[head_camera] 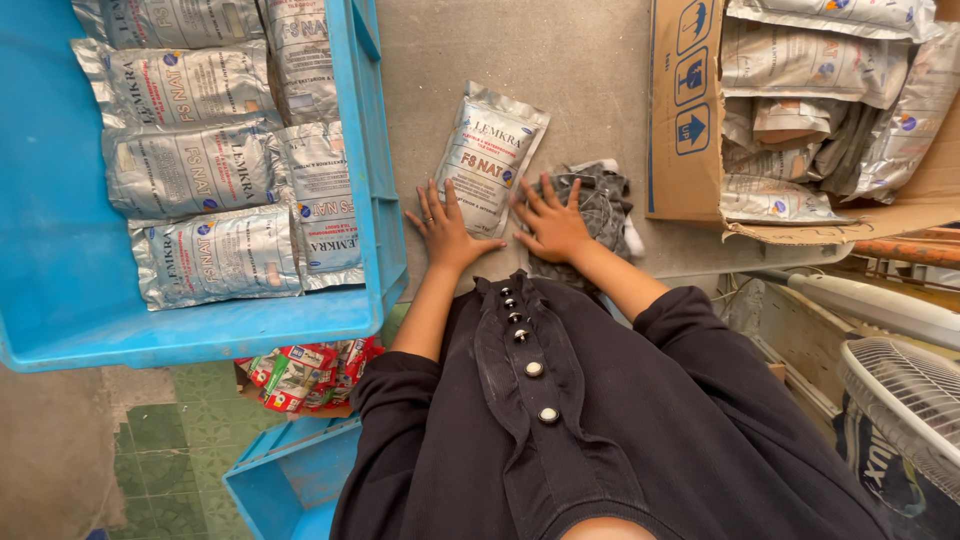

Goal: The person uses a cloth to wipe down silver packets before placing them into a blue plastic crate.

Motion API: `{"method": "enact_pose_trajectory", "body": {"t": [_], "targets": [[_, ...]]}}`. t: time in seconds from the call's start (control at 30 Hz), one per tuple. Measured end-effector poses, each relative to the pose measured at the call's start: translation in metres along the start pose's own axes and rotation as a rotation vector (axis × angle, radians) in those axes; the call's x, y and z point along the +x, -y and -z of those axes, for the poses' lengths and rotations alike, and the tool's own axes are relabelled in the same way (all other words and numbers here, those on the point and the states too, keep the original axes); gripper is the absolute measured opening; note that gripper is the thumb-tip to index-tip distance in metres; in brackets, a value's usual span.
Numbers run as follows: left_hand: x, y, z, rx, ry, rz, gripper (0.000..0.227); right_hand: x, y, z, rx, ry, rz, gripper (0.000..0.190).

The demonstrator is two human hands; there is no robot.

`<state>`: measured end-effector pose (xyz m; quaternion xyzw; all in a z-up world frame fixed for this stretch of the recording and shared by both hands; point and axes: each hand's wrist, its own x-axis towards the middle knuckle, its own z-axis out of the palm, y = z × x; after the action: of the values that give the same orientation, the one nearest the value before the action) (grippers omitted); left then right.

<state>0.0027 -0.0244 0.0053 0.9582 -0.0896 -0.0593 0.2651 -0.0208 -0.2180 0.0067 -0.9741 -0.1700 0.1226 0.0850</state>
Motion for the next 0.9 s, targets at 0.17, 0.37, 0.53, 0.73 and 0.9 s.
{"method": "enact_pose_trajectory", "body": {"t": [0.17, 0.37, 0.53, 0.73, 0.9], "targets": [[-0.001, -0.001, 0.002, 0.005, -0.006, -0.002, 0.155, 0.001, 0.003, 0.007, 0.064, 0.019, -0.067, 0.061], [-0.001, -0.001, 0.001, 0.002, 0.01, -0.002, 0.154, -0.013, 0.006, 0.002, -0.047, 0.04, 0.207, 0.058], [-0.002, 0.0, 0.0, -0.029, 0.047, 0.02, 0.155, 0.01, 0.0, 0.007, 0.045, 0.009, -0.034, 0.066], [0.0, -0.001, 0.002, -0.005, 0.061, 0.004, 0.155, 0.012, 0.015, 0.001, 0.028, -0.031, 0.14, 0.079], [0.001, 0.0, 0.001, 0.013, 0.03, 0.0, 0.152, 0.024, 0.011, 0.004, -0.086, -0.072, 0.242, 0.073]]}}
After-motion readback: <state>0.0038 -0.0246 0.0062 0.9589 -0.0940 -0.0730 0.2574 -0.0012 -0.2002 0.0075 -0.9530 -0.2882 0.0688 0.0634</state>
